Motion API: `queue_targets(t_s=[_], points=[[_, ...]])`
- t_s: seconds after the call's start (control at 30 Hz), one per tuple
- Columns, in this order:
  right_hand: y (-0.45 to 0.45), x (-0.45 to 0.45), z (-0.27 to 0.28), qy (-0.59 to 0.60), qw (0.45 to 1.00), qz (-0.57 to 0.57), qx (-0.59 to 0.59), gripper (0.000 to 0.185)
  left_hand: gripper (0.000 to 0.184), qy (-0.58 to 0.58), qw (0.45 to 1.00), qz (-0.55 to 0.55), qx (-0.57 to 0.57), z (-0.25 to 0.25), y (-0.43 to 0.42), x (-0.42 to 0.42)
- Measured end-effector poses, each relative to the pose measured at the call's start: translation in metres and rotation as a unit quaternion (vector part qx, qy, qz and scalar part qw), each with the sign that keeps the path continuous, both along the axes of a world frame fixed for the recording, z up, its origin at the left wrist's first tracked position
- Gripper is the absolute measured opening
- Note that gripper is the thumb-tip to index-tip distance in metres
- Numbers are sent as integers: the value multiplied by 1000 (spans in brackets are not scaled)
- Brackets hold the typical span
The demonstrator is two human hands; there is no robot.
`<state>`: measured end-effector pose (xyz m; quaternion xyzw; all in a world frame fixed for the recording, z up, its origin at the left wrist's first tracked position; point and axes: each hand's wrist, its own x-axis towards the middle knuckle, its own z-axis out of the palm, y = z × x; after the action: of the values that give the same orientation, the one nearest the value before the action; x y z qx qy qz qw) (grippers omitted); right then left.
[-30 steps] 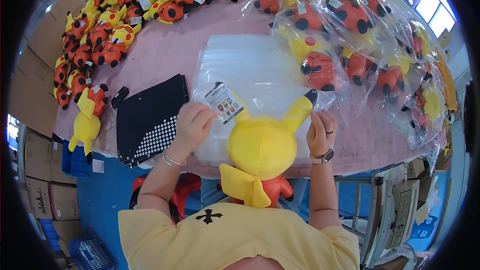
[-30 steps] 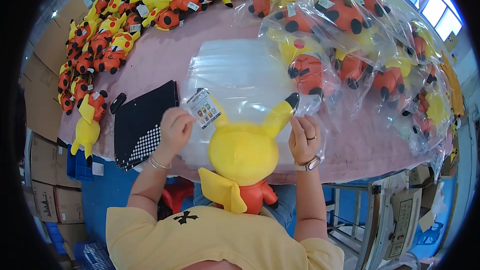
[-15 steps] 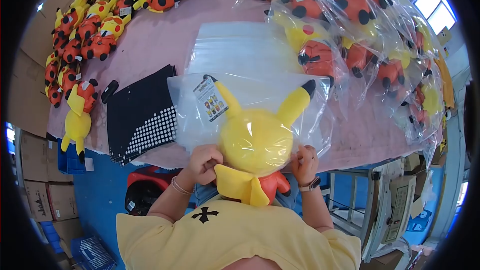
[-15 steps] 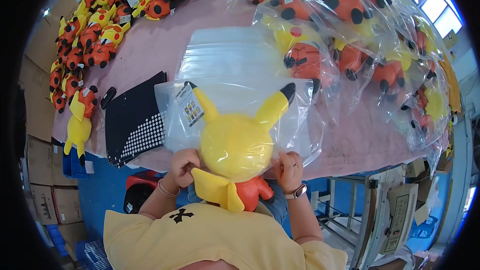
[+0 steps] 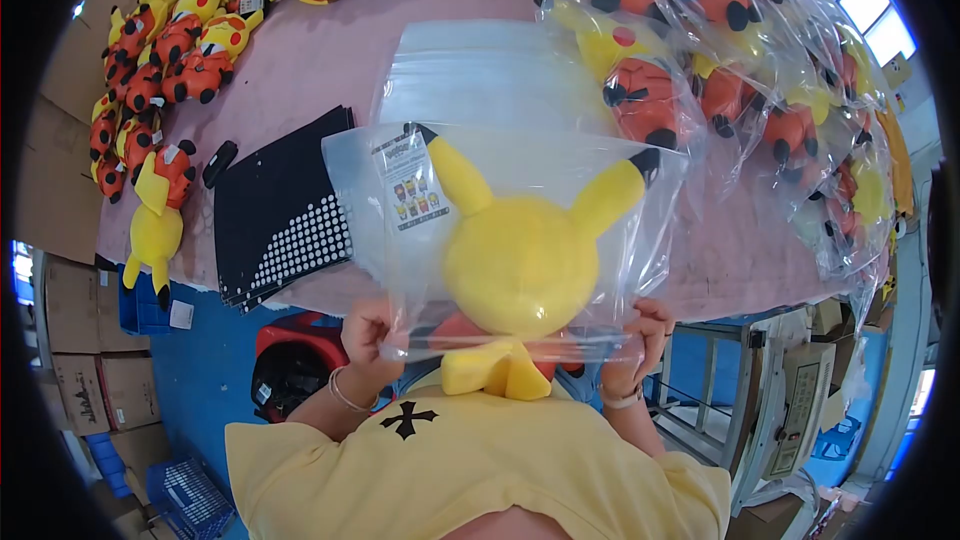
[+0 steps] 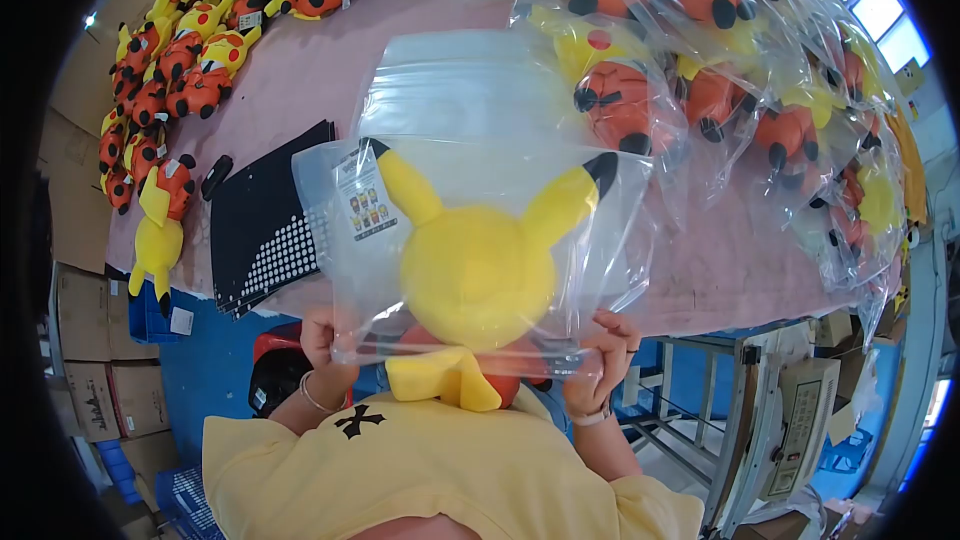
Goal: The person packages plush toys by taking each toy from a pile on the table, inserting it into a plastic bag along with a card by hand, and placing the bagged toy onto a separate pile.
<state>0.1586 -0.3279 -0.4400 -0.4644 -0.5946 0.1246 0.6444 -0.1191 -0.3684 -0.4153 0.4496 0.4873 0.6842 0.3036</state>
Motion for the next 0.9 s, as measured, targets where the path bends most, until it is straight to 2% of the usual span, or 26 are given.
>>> queue_targets(t_s=[0.17, 0.27, 0.33, 0.37, 0.4, 0.47, 0.53, 0.63, 0.67, 0.8, 0.83, 0.9], points=[[-22, -4, 6, 63, 990, 47, -120, 10, 13, 31, 998, -37, -39, 16, -12, -6], [-13, -2, 7, -32, 994, 99, -28, 6, 13, 76, 994, -65, 46, 7, -8, -12], [-13, 2, 0, -64, 991, 117, 1, 6, 14, 163, 970, -112, 141, 7, 3, -16], [-16, 5, -12, -101, 990, 103, -9, 8, 15, 233, 939, -149, 204, 9, 8, -16], [-20, 9, -27, -138, 986, 88, -19, 10, 15, 232, 940, -148, 202, 0, 6, -16], [-25, 13, -45, -212, 975, 58, -39, 14, 19, 426, 891, -39, 153, -34, 3, -14], [-21, 9, -46, -198, 978, 23, -56, 18, 20, 425, 897, -21, 119, -56, 3, -12], [-8, -3, -46, -154, 979, -88, -102, 29, 21, 416, 908, 36, 23, -73, 6, -8], [-6, -6, -47, -155, 979, -86, -100, 29, 21, 415, 909, 38, 23, -74, 9, -6], [1, -19, -55, 86, 984, -22, -157, 28, 20, 200, 969, 143, -23, -70, 21, 2], [0, -18, -54, 85, 984, -20, -156, 28, 20, 200, 969, 145, -22, -69, 21, 1], [-5, -10, -53, 113, 978, -2, -177, 25, 19, -45, 988, 93, -115, -63, 20, -4]])
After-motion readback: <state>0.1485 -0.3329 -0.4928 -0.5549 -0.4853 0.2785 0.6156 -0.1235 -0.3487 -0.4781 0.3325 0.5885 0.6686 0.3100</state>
